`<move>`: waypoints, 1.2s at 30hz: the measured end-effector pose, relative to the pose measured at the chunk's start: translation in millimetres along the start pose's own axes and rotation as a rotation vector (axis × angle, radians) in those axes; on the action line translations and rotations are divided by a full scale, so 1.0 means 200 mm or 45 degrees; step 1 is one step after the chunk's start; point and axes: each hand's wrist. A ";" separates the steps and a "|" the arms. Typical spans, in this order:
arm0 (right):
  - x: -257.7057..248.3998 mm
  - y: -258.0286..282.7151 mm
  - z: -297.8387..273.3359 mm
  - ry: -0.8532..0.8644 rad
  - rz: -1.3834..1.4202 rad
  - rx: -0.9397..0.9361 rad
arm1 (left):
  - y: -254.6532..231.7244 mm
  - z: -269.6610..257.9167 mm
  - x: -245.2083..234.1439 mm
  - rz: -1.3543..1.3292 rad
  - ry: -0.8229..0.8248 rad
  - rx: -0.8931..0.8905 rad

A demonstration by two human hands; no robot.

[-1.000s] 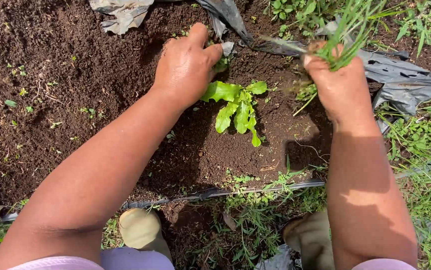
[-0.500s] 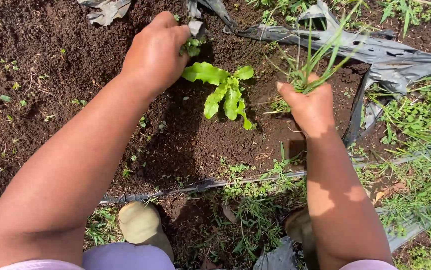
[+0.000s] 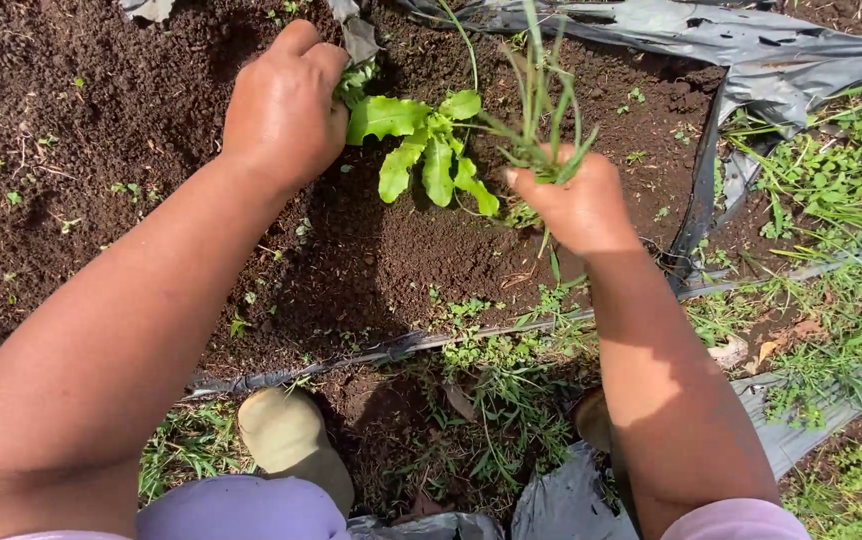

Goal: Pulling weeds by hand from a garden bed covered with black plastic mulch.

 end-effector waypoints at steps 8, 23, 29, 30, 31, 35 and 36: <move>0.22 -0.13 -0.12 0.128 0.016 -0.181 | -0.20 -0.04 -0.12 -0.193 -0.168 0.157; -0.71 -0.51 0.08 -0.044 -0.819 -0.722 | -1.07 -0.08 0.07 -0.652 0.526 -0.257; -0.61 -0.63 0.41 -0.016 -1.061 -1.003 | -1.18 -0.18 -0.19 -0.661 0.354 -0.524; -0.63 -0.63 0.47 -0.025 -1.020 -0.989 | -1.21 -0.19 -0.25 -0.676 0.247 -0.548; -0.71 -0.58 0.50 -0.019 -1.020 -1.007 | -1.25 -0.18 -0.29 -0.671 0.235 -0.562; -0.84 -0.42 0.61 0.054 -0.322 -0.748 | -1.40 -0.21 -0.41 -0.659 -0.018 -0.615; -0.84 -0.41 0.64 0.063 -0.191 -0.461 | -1.43 -0.23 -0.42 -0.641 -0.048 -0.598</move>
Point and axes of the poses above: each hand's wrist, its own z-axis towards the middle knuckle, its own x-axis out of the palm, y = z × x, and after that the axes turned 1 degree about -y, right-handed
